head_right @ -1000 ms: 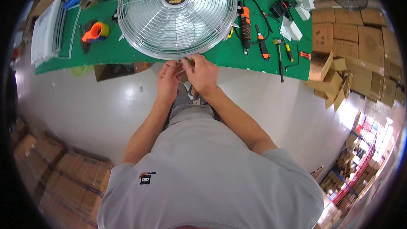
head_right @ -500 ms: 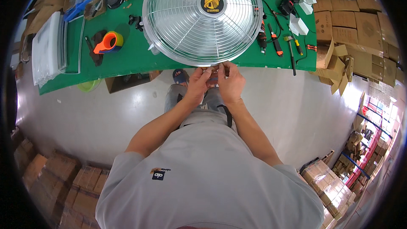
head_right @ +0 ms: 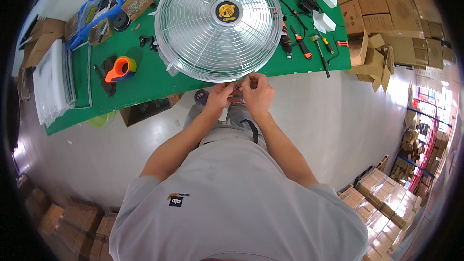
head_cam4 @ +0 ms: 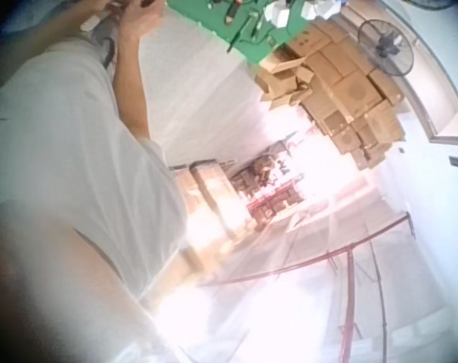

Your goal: Unpacking and repairing an industrial fan grill using screwdrivers and power tools at a workbench.

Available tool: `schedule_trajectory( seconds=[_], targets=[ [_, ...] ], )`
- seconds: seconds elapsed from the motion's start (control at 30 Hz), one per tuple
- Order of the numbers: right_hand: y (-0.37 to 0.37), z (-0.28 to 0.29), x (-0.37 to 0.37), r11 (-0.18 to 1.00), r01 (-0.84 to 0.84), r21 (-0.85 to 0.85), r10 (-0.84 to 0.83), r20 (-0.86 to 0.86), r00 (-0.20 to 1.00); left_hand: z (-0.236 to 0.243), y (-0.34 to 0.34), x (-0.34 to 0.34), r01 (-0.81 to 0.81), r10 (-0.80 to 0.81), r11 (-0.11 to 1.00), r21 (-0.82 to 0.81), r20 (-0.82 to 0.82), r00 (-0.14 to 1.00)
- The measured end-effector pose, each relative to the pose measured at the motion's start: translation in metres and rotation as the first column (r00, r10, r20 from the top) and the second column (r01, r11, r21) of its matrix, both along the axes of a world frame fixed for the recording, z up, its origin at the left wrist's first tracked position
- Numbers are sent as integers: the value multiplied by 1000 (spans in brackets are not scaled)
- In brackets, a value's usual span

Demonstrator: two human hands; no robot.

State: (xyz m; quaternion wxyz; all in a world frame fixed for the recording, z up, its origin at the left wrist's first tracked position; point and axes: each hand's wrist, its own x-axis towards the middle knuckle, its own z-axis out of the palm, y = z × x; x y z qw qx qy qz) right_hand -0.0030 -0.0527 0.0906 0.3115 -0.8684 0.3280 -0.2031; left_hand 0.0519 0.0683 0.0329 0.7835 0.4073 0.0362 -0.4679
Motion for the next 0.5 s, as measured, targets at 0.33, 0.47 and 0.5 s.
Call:
schedule_trajectory(
  seconds=[0.33, 0.47, 0.5],
  targets=[
    [-52, -7, -5, 986, -21, 164, -22, 257, 966, -69, 33, 40, -37, -11, 880, 474, 99, 995],
    [-110, -29, -9, 890, 216, 401, -320, 214, 923, -89, 25, 77, -98, 56, 699, 708, 82, 995],
    [-120, -36, -1, 907, 223, 358, -261, 60, 963, -151, 49, 76, -125, 94, 683, 720, 84, 992]
  ],
)
